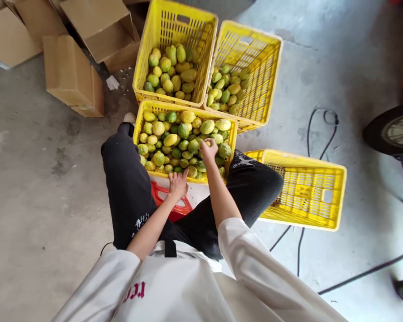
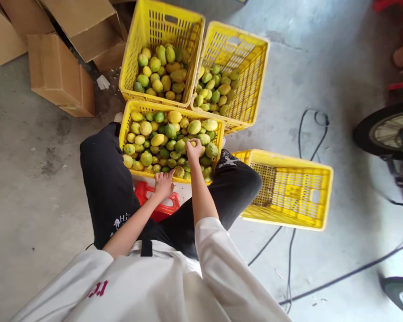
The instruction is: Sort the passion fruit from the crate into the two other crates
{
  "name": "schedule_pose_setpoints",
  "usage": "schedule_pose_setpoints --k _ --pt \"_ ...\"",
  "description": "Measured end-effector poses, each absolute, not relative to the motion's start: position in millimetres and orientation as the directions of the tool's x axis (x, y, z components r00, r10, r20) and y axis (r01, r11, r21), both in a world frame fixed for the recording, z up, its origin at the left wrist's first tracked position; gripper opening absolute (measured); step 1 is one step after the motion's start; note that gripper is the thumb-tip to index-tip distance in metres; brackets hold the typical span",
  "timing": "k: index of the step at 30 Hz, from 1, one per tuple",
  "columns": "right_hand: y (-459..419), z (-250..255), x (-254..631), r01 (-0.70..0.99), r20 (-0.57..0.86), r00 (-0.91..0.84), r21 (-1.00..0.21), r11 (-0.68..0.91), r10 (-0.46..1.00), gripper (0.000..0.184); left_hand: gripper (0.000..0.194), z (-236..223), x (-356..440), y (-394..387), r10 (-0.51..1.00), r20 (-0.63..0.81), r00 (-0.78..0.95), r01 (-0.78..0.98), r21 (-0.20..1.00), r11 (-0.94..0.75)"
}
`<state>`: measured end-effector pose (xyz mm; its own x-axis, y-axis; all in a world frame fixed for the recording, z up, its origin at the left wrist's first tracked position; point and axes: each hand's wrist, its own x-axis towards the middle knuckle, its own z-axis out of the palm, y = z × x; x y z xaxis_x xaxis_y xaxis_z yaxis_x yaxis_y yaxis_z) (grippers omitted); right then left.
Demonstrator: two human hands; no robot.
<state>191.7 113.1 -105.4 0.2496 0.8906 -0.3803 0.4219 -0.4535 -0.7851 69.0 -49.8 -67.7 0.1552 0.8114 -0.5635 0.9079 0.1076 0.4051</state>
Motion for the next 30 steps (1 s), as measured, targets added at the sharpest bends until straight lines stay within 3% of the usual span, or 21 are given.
schedule_pose_setpoints --k 4,8,12,14,17,22,25,28,30 --pt "154.6 -85.7 192.9 0.580 -0.258 0.488 -0.618 -0.531 0.833 0.010 0.072 -63.2 66.1 -46.6 0.800 -0.576 0.167 0.901 0.419 0.113" --pt "190.7 -74.0 189.5 0.697 -0.369 0.458 -0.417 -0.584 0.809 0.056 0.071 -62.4 63.4 -43.5 0.798 -0.581 0.161 0.876 0.457 0.155" --pt "206.6 -74.3 188.0 0.773 -0.395 0.434 -0.299 -0.560 0.810 0.061 0.071 -60.3 63.8 -41.9 0.793 -0.592 0.145 0.851 0.483 0.205" --pt "208.8 -76.3 193.6 0.783 -0.390 0.396 -0.328 -0.528 0.831 0.057 0.077 -53.6 63.2 -40.3 0.783 -0.609 0.127 0.844 0.480 0.237" --pt "209.4 -76.9 206.3 0.745 -0.428 0.316 -0.441 -0.501 0.847 0.051 0.077 -33.1 55.8 -29.5 0.808 -0.580 0.099 0.763 0.566 0.313" --pt "207.0 -47.2 215.9 0.416 -0.565 0.278 -0.658 -0.628 0.777 0.052 0.060 22.9 25.0 41.7 0.909 -0.396 0.133 0.560 0.787 0.260" --pt "197.6 -5.6 213.3 0.211 -0.579 0.060 -0.789 -0.577 0.813 0.054 0.061 56.3 5.0 110.3 0.927 -0.359 0.106 0.455 0.847 0.276" --pt "180.5 32.9 204.3 0.042 -0.491 -0.197 -0.869 -0.493 0.849 0.061 0.052 74.1 -6.6 164.6 0.812 -0.519 0.268 0.225 0.853 0.471" --pt "170.5 46.2 195.2 -0.076 -0.392 -0.283 -0.901 -0.428 0.875 0.066 0.049 73.0 -7.7 183.0 0.738 -0.522 0.428 0.123 0.842 0.525"
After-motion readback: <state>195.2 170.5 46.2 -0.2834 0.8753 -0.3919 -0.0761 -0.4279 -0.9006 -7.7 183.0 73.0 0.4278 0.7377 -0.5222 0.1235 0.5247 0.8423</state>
